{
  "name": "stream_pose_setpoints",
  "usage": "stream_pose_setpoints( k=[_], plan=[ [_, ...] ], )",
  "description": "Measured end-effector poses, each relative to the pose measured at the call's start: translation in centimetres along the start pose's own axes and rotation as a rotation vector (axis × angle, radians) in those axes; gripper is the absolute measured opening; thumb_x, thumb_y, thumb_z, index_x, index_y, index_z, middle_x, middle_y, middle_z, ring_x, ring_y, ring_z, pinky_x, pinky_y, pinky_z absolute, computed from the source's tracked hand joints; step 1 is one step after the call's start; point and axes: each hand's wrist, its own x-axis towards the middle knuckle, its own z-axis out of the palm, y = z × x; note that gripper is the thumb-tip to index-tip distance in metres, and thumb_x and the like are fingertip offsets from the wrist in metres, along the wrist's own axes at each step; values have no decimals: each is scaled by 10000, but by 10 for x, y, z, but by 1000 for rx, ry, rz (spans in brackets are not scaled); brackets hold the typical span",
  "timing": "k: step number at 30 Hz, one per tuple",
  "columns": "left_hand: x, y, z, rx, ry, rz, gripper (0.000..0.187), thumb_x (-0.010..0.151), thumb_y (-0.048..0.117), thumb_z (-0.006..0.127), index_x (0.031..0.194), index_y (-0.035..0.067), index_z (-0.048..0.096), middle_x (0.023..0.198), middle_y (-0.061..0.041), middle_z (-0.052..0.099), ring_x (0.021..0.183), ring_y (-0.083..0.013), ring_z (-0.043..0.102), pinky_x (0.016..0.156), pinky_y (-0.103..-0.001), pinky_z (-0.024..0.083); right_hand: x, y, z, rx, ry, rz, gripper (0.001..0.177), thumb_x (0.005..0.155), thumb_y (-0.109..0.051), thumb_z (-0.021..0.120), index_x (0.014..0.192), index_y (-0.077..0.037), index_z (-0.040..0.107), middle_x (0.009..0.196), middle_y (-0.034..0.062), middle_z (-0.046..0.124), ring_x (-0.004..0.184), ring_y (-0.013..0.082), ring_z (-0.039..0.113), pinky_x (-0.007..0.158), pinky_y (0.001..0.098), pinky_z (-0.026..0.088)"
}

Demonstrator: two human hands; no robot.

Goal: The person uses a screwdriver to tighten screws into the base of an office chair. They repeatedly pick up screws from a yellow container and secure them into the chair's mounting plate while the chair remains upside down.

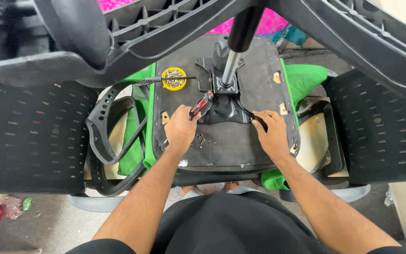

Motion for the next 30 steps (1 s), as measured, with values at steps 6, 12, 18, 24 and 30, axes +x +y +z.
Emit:
stream_pose_setpoints(
  k=[6,12,18,24,30],
  plan=[
    [2,3,2,17,4,2,221,903,334,721,979,126,727,1016,-36,678,965,-302,664,788,-434,504,3,3,2,35,17,4,273,929,-130,739,1201,-101,745,1123,97,675,1070,290,620,916,396,484],
    [0,1,1,-41,24,15,218,892,327,728,989,133,736,1004,-34,689,952,-301,671,781,-427,505,2,4,3,32,35,-13,262,913,-72,728,1173,-89,749,1111,100,684,1074,299,620,913,406,484],
    [0,3,-1,-41,19,2,216,893,336,727,974,136,739,1009,-31,690,949,-303,672,781,-430,502,3,6,5,98,42,7,265,908,-10,708,1161,-88,732,1111,98,677,995,273,647,869,379,519],
    [1,6,-4,-25,-45,-54,227,918,350,696,981,136,731,1025,-32,688,942,-309,672,784,-440,502,5,5,4,97,33,20,266,887,4,713,1138,-82,733,1086,100,675,957,268,646,819,382,520],
    [-1,8,-5,9,-33,-57,244,932,353,689,990,117,715,1002,-53,676,940,-329,669,772,-452,508,7,5,3,86,30,12,283,868,4,724,1132,-96,736,1077,90,679,929,259,653,809,383,522]
  ],
)
